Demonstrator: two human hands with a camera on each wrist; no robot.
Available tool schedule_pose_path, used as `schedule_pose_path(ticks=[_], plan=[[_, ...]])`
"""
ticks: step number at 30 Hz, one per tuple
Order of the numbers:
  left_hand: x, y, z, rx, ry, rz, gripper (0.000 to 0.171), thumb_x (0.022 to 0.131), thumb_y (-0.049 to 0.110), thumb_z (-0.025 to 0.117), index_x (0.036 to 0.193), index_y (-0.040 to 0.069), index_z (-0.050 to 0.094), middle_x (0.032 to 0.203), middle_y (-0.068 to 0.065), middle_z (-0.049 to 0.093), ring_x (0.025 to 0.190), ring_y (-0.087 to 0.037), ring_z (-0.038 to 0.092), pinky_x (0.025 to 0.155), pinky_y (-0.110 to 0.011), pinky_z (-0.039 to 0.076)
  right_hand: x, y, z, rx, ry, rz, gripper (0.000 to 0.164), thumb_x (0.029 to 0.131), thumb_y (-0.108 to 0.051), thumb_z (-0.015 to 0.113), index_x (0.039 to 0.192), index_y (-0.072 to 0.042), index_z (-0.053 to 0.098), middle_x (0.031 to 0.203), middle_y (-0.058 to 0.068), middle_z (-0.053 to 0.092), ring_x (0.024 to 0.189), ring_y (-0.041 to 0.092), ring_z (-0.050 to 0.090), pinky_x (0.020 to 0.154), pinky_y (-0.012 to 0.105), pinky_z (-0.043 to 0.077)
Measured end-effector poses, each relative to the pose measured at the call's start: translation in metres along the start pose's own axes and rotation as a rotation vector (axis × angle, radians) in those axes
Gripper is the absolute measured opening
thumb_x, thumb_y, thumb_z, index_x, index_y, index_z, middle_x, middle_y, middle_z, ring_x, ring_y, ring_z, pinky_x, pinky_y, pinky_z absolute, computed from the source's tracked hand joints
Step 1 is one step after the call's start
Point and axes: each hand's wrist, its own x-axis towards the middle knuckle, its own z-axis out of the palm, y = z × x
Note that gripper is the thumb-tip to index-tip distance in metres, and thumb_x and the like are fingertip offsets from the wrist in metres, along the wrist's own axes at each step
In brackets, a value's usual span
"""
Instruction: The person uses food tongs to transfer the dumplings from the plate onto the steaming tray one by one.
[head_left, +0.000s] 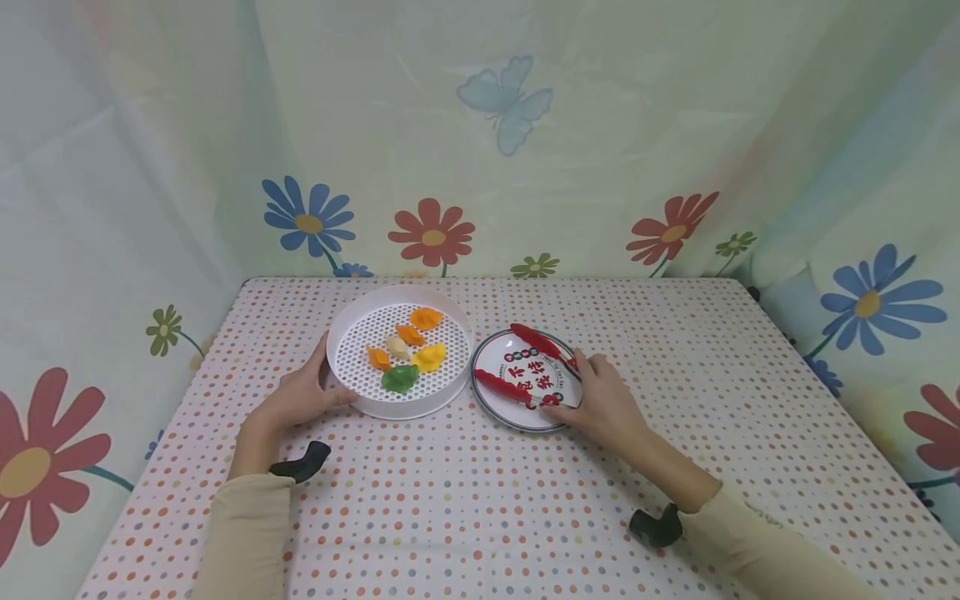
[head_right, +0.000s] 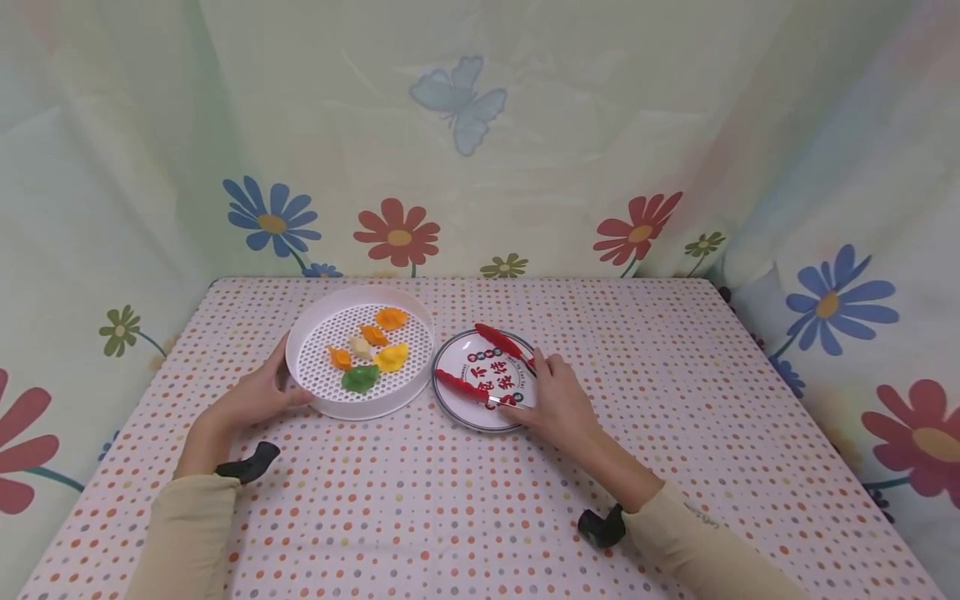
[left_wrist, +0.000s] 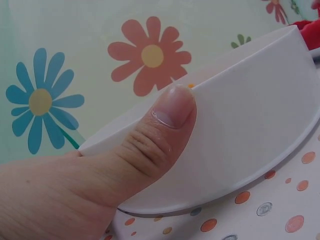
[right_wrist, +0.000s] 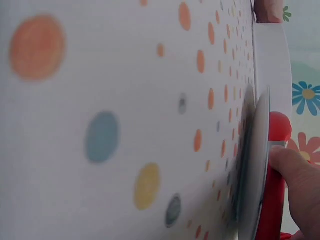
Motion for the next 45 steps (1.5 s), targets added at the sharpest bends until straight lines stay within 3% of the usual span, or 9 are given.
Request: schedule_pose_path(ticks=[8, 14, 17, 24, 29, 34, 38, 40, 45], plan=[[-0.005, 0.005, -0.003, 0.009, -0.034, -0.009, 0.128, 0.068, 0.068, 0.070, 0.149, 0.029, -0.022, 0.161, -0.012, -0.003, 0.143, -0.049, 0.007, 0.108, -0.070, 0.013, -0.003, -0.007, -0.001, -0.072, -0.053, -0.003, 0.111, 0.071, -0.056, 0.075, 0.147, 0.006, 0.023, 0.132, 0.027, 0.045, 0.113, 0.036, 0.049, 0.088, 0.048, 0.052], [-0.004, 0.007, -0.015, -0.089, -0.117, 0.074, 0.128, 0.075, 0.054, 0.073, 0.147, 0.019, -0.027, 0.159, -0.010, -0.013, 0.147, -0.036, -0.003, 0.115, -0.059, 0.010, -0.001, -0.017, -0.003, -0.142, -0.100, 0.000, 0.109, 0.075, -0.056, 0.072, 0.149, 0.004, 0.019, 0.137, 0.028, 0.042, 0.119, 0.040, 0.048, 0.089, 0.052, 0.051], [-0.005, 0.006, -0.022, -0.076, -0.137, 0.094, 0.122, 0.081, 0.051, 0.070, 0.147, 0.012, -0.025, 0.159, -0.014, -0.014, 0.147, -0.037, -0.003, 0.115, -0.058, 0.011, 0.002, -0.022, -0.006, -0.182, -0.122, -0.022, 0.106, 0.077, -0.057, 0.070, 0.149, 0.002, 0.019, 0.136, 0.029, 0.043, 0.118, 0.040, 0.050, 0.086, 0.052, 0.053], [-0.003, 0.007, -0.028, 0.001, -0.108, -0.010, 0.096, 0.093, 0.061, 0.041, 0.151, 0.005, -0.011, 0.158, -0.022, 0.000, 0.145, -0.042, 0.006, 0.115, -0.059, 0.013, 0.010, -0.029, -0.018, -0.204, -0.146, -0.062, 0.104, 0.078, -0.062, 0.066, 0.151, -0.007, 0.018, 0.130, 0.026, 0.048, 0.106, 0.038, 0.057, 0.075, 0.050, 0.055], [-0.001, 0.009, -0.023, -0.001, 0.045, -0.047, 0.085, 0.096, 0.061, 0.025, 0.152, 0.004, -0.003, 0.157, -0.025, 0.005, 0.144, -0.045, 0.007, 0.115, -0.060, 0.010, 0.014, -0.030, -0.025, -0.170, -0.091, -0.080, 0.095, 0.081, -0.061, 0.062, 0.152, -0.012, 0.021, 0.134, 0.023, 0.047, 0.111, 0.038, 0.056, 0.078, 0.050, 0.055], [0.002, 0.010, -0.004, 0.007, 0.408, -0.059, 0.067, 0.102, 0.044, 0.022, 0.152, 0.002, 0.010, 0.157, -0.024, 0.012, 0.145, -0.043, 0.011, 0.116, -0.059, 0.012, 0.016, -0.027, -0.027, -0.160, -0.013, -0.104, 0.085, 0.087, -0.055, 0.058, 0.152, -0.014, 0.021, 0.144, 0.022, 0.038, 0.124, 0.041, 0.048, 0.092, 0.056, 0.049], [0.004, 0.010, 0.007, 0.117, 0.643, -0.048, 0.058, 0.103, 0.031, 0.026, 0.152, 0.004, 0.013, 0.159, -0.019, 0.011, 0.147, -0.037, 0.009, 0.117, -0.058, 0.011, 0.018, -0.020, -0.025, -0.185, 0.060, -0.139, 0.082, 0.090, -0.053, 0.053, 0.153, -0.015, 0.016, 0.152, 0.020, 0.028, 0.136, 0.040, 0.036, 0.103, 0.058, 0.039], [0.006, 0.011, 0.009, 0.204, 0.698, -0.044, 0.059, 0.102, 0.031, 0.028, 0.153, 0.007, 0.012, 0.160, -0.015, 0.007, 0.148, -0.035, 0.004, 0.117, -0.058, 0.009, 0.019, -0.014, -0.024, -0.205, 0.094, -0.162, 0.083, 0.090, -0.053, 0.053, 0.153, -0.015, 0.014, 0.155, 0.018, 0.022, 0.141, 0.039, 0.028, 0.108, 0.057, 0.033], [0.007, 0.016, 0.010, 0.329, 0.723, -0.026, 0.061, 0.101, 0.035, 0.027, 0.154, 0.013, 0.006, 0.161, -0.007, -0.008, 0.148, -0.030, -0.013, 0.115, -0.062, 0.002, 0.024, -0.003, -0.023, -0.276, 0.131, -0.185, 0.084, 0.092, -0.052, 0.050, 0.154, -0.018, 0.006, 0.161, 0.013, 0.004, 0.147, 0.035, 0.009, 0.116, 0.055, 0.020]])
